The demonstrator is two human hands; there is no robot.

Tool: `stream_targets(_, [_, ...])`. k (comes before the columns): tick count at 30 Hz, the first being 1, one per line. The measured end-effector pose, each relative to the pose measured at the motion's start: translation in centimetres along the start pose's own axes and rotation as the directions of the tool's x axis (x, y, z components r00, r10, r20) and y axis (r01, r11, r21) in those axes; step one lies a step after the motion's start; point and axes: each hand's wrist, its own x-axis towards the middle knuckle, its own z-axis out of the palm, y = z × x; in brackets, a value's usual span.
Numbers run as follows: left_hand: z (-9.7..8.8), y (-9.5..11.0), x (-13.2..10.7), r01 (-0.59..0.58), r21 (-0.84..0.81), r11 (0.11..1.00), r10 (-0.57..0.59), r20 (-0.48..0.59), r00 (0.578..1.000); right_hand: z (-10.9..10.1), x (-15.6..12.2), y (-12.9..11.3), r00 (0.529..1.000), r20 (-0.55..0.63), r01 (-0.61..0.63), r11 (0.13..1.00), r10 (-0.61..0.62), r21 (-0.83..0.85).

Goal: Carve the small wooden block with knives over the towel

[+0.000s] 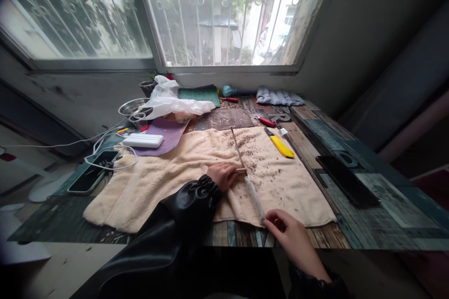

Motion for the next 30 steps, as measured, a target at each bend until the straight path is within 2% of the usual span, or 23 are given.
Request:
stream_targets(3, [0.0,0.0,0.0,0.004,0.0,1.0,-0.004,-0.001,1.0,0.1,-0.3,0.4,1.0,-0.01,-0.005,1.0,0.005,0.013])
stream_targets(7, [0.0,0.0,0.1,0.006,-0.002,1.0,-0.006,0.008,1.0,0.3,-0.5,1.2,1.0,-0.023,-0.009,0.994,0.012,0.111])
stream_targets(14, [0.2,0.0,0.0,0.017,-0.002,1.0,-0.017,0.004,1.0,-0.2,-0.9,1.1,0.998,0.026,-0.068,0.971,0.064,0.231])
stream_targets(23, [0.1,0.0,0.0,0.01,-0.01,1.0,-0.01,-0.001,1.0,-0.4,-1.6,2.2,0.992,-0.005,-0.12,0.934,0.129,0.337])
stream_targets(27, [0.3,-0.1,0.0,0.009,-0.013,1.0,-0.009,0.0,1.0,-1.3,-1.9,2.7,0.986,-0.028,-0.144,0.926,0.163,0.349])
stream_targets(30, [0.4,-0.1,0.0,0.013,-0.014,1.0,-0.013,0.001,1.0,-2.9,-0.6,2.3,0.977,-0.12,-0.13,0.944,0.174,0.302])
